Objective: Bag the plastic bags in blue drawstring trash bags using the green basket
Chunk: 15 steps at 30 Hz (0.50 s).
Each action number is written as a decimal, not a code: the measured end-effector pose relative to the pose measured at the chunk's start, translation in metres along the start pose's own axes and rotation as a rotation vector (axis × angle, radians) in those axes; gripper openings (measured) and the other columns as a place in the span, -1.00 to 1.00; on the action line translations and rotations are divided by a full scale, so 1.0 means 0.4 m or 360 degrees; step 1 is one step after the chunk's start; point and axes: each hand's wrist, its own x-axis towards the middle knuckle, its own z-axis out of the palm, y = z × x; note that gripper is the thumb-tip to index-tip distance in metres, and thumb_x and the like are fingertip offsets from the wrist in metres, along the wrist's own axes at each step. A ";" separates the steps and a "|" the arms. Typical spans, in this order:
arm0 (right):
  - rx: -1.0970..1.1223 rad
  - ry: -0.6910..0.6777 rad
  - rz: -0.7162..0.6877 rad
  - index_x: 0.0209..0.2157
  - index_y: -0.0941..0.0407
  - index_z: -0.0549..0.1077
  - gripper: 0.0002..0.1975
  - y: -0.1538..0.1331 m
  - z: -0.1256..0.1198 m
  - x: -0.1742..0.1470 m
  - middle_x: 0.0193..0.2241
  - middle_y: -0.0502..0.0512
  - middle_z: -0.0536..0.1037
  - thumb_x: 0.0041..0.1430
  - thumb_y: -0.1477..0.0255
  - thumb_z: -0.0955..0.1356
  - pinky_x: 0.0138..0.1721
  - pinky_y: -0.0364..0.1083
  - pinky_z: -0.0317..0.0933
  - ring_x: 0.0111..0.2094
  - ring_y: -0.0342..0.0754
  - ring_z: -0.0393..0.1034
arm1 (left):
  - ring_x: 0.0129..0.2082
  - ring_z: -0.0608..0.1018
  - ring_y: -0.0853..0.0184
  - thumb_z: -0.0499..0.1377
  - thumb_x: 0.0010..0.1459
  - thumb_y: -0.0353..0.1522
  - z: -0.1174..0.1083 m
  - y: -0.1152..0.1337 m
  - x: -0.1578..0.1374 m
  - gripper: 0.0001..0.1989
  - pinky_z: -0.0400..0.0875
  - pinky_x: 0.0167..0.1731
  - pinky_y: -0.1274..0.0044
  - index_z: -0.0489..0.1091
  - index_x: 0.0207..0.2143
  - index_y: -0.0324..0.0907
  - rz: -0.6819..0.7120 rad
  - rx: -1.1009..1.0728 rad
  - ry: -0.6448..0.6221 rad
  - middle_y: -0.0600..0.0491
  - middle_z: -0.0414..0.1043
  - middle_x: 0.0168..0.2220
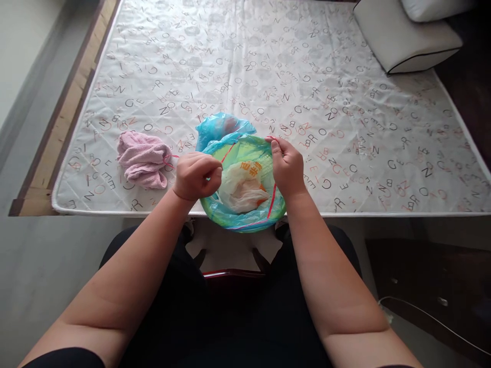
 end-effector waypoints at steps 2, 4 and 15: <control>0.0040 0.0035 -0.0034 -0.04 -0.01 0.68 -0.59 0.000 0.001 0.003 0.07 0.12 0.73 0.55 0.09 0.27 0.34 0.20 0.39 0.20 0.10 0.60 | -0.58 0.40 0.37 0.20 0.24 -0.37 0.003 -0.005 -0.006 -0.89 0.38 -0.44 0.45 0.45 -0.38 -0.07 -0.0222 0.0087 0.0005 0.14 0.34 -0.56; 0.0085 0.0098 -0.0055 -0.02 0.00 0.66 -0.58 0.004 0.002 0.007 0.14 0.13 0.69 0.57 0.09 0.24 0.40 0.21 0.34 0.27 0.09 0.55 | -0.54 0.39 0.35 0.22 0.27 -0.38 0.009 -0.006 -0.002 -0.93 0.41 -0.38 0.44 0.49 -0.31 -0.06 -0.0473 0.0162 0.0043 0.14 0.32 -0.54; 0.0156 0.0225 -0.0067 0.39 -0.11 0.44 -0.46 0.006 0.014 0.007 0.25 0.20 0.54 0.62 0.08 0.10 0.27 0.28 0.47 0.37 0.21 0.45 | 0.01 0.63 0.11 0.37 0.24 -0.38 0.025 -0.051 0.026 -0.61 0.55 0.10 0.33 0.53 0.12 -0.13 -0.1307 0.0110 -0.0249 -0.12 0.58 0.09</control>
